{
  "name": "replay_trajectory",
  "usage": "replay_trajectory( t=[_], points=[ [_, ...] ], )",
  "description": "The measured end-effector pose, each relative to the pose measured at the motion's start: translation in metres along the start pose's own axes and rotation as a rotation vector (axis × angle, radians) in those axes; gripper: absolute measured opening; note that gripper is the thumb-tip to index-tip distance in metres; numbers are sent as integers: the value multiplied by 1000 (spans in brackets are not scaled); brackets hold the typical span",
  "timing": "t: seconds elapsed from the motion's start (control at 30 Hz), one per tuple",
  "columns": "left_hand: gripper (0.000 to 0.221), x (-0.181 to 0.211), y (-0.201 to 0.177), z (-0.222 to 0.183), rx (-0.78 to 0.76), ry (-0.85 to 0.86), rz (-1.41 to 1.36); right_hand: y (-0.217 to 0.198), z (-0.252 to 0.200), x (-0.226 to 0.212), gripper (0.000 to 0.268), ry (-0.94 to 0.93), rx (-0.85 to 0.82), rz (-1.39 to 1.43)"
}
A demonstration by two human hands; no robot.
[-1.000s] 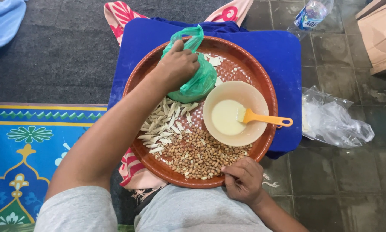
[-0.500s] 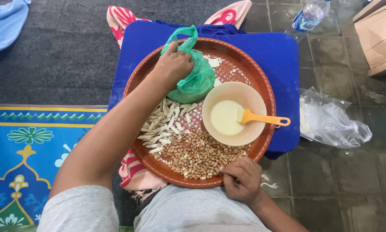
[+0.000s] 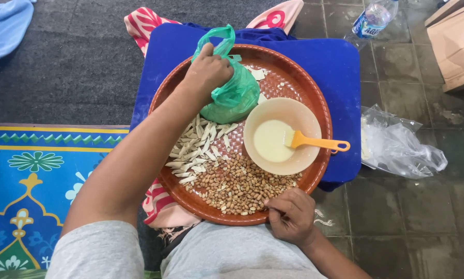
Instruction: Applying a liquid coating to small food pieces and placing them into a tray of seeds for further preparation.
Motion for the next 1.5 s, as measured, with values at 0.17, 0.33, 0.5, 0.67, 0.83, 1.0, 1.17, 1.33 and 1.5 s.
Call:
replay_trajectory(
  t=[0.17,0.33,0.5,0.67,0.83,1.0,1.17,1.33,1.5],
  points=[
    [39,1,5,2,38,-8,17,-1,1,-2,20,2,-6,1],
    [41,1,5,4,1,-16,0,0,2,-3,18,2,1,0],
    [39,-7,-4,7,-209,-59,-160,0,2,-1,20,2,2,-2],
    [9,-16,6,10,-216,-134,-312,0,0,1,19,5,-10,-13],
    [23,-18,10,13,-212,-157,-359,1,-1,2,17,6,-10,-30],
    [15,-19,10,14,-228,-204,-359,1,-2,3,18,0,0,-26],
    [6,-21,17,17,-265,-226,-342,0,0,1,19,1,-9,-28],
    [10,-20,25,18,-277,-290,-342,0,0,2,20,-3,-8,-19],
    [9,-21,28,20,-300,-263,-297,-1,1,1,19,5,-11,-23]
  ],
)
Point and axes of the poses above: each hand's wrist, its own z-axis towards the middle knuckle, its own y-axis out of the palm, x = y × z, the point moved 1 cm from there along z, towards the middle knuckle, and after that the axes turned 14 degrees about z, right-handed, at the moved point
